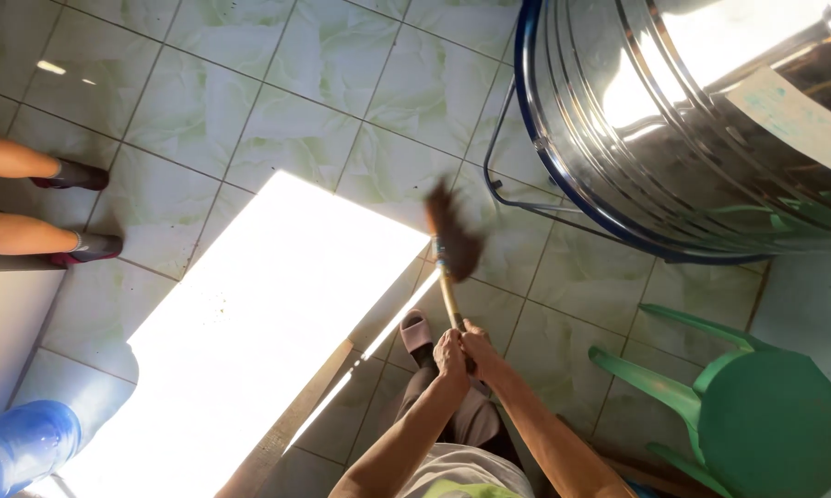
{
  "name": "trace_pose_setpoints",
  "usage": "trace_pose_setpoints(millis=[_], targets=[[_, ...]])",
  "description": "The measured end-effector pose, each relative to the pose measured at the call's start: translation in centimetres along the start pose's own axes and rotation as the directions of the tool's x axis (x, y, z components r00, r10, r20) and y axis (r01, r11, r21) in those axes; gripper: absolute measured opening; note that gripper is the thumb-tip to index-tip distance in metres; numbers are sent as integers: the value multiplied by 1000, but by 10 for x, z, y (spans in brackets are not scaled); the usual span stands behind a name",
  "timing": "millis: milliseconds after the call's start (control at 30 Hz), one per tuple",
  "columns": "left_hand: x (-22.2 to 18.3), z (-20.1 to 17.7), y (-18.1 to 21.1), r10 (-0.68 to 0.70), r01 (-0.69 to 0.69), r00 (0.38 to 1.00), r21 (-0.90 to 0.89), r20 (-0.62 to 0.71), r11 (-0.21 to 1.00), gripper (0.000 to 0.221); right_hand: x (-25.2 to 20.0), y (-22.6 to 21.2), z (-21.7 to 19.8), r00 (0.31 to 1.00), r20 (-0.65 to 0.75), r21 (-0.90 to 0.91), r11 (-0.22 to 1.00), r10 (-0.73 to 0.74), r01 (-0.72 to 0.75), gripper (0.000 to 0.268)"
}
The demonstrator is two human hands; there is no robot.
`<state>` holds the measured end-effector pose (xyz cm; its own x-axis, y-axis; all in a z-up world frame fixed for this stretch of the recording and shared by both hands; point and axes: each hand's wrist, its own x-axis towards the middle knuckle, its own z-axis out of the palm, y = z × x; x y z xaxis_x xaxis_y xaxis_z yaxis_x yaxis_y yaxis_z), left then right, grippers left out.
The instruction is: Sweep the tiled floor using a broom, moving chairs and navigating around storage tanks.
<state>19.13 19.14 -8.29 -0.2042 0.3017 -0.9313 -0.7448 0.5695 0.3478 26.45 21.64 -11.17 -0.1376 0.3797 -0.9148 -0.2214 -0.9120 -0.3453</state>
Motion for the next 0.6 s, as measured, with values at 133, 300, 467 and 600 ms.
trace_pose_setpoints(millis=[133,300,467,600], targets=[[-44,-8,15,132,-132,991,-15,2,991,12,-62,-17,26,999,6,-117,992,-43,43,59],[-52,14,44,81,-75,996,-188,26,979,40,-37,-32,28,901,189,-438,788,-390,433,65],[-25,68,89,75,-53,981,-125,181,991,56,32,-100,34,920,106,-339,856,-378,391,59],[44,131,115,186,-149,943,-149,277,978,73,79,-176,55,918,114,-65,919,-379,388,49]])
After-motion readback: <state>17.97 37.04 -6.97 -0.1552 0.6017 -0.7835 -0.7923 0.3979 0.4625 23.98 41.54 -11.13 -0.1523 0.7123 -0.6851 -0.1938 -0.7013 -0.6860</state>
